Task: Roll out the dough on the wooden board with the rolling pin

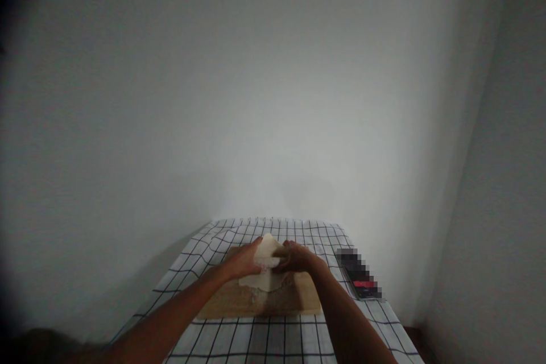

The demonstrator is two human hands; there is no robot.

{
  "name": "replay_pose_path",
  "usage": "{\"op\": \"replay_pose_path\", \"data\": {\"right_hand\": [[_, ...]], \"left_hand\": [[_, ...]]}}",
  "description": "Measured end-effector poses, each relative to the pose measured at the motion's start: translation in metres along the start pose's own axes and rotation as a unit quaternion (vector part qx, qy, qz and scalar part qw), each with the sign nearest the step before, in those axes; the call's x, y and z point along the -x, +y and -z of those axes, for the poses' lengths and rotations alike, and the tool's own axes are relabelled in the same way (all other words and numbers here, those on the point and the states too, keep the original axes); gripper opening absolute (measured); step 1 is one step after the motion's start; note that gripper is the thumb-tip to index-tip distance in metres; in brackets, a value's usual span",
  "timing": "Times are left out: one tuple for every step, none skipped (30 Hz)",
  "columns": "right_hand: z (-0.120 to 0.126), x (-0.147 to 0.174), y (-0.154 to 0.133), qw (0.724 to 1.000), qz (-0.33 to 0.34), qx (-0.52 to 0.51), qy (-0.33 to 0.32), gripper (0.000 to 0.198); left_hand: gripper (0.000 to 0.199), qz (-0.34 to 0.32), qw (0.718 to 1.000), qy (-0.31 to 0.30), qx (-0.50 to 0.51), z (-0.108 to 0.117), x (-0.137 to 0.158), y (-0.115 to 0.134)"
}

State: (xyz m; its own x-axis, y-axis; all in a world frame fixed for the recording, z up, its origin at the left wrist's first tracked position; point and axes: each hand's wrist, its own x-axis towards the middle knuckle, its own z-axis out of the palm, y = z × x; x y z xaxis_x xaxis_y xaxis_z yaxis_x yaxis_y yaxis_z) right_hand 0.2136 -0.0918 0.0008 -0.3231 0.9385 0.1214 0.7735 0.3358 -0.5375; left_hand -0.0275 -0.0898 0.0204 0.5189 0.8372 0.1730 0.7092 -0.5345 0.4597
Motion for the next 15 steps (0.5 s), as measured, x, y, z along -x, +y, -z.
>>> {"op": "replay_pose_path", "data": {"right_hand": [[0.002, -0.001, -0.001, 1.0, 0.008, 0.005, -0.008, 0.052], [0.004, -0.002, -0.003, 1.0, 0.011, 0.015, -0.018, 0.045], [0.008, -0.004, -0.006, 0.999, 0.01, 0.028, -0.03, 0.039], [0.012, -0.006, -0.01, 0.998, 0.003, 0.04, -0.043, 0.033], [0.018, -0.008, -0.014, 0.997, -0.005, 0.049, -0.055, 0.029], [0.025, -0.01, -0.02, 0.997, -0.012, 0.057, -0.06, 0.025], [0.032, -0.011, -0.026, 0.996, -0.014, 0.069, -0.051, 0.023], [0.04, -0.011, -0.033, 0.996, -0.011, 0.084, -0.033, 0.023], [0.048, -0.011, -0.041, 0.994, 0.003, 0.11, 0.013, 0.025], [0.054, -0.009, -0.047, 0.987, 0.026, 0.142, 0.068, 0.028], [0.059, -0.005, -0.053, 0.979, 0.047, 0.163, 0.111, 0.032], [0.061, 0.0, -0.057, 0.971, 0.064, 0.183, 0.14, 0.036], [0.06, 0.006, -0.06, 0.965, 0.072, 0.201, 0.15, 0.041], [0.056, 0.014, -0.061, 0.963, 0.074, 0.217, 0.144, 0.046], [0.049, 0.024, -0.059, 0.962, 0.073, 0.234, 0.125, 0.052]], "left_hand": [[0.078, 0.011, 0.999, 0.001, -0.048, 0.003, 0.0, 0.002], [0.081, 0.021, 0.996, 0.003, -0.081, 0.007, 0.0, 0.003], [0.079, 0.026, 0.994, 0.006, -0.106, 0.012, 0.0, 0.005], [0.073, 0.025, 0.991, 0.009, -0.128, 0.019, -0.001, 0.008], [0.064, 0.02, 0.989, 0.012, -0.143, 0.026, -0.002, 0.011], [0.055, 0.012, 0.988, 0.014, -0.154, 0.035, -0.003, 0.015], [0.047, 0.003, 0.987, 0.019, -0.162, 0.044, -0.005, 0.019], [0.043, -0.005, 0.985, 0.031, -0.168, 0.052, -0.006, 0.024], [0.042, -0.014, 0.983, 0.052, -0.174, 0.059, -0.007, 0.029], [0.044, -0.024, 0.981, 0.076, -0.178, 0.065, -0.007, 0.033], [0.045, -0.035, 0.978, 0.099, -0.182, 0.068, -0.005, 0.037], [0.047, -0.045, 0.975, 0.116, -0.183, 0.068, -0.001, 0.04], [0.048, -0.053, 0.974, 0.121, -0.181, 0.066, 0.004, 0.041], [0.049, -0.054, 0.976, 0.114, -0.176, 0.062, 0.012, 0.041], [0.049, -0.051, 0.98, 0.094, -0.169, 0.055, 0.021, 0.039]]}}
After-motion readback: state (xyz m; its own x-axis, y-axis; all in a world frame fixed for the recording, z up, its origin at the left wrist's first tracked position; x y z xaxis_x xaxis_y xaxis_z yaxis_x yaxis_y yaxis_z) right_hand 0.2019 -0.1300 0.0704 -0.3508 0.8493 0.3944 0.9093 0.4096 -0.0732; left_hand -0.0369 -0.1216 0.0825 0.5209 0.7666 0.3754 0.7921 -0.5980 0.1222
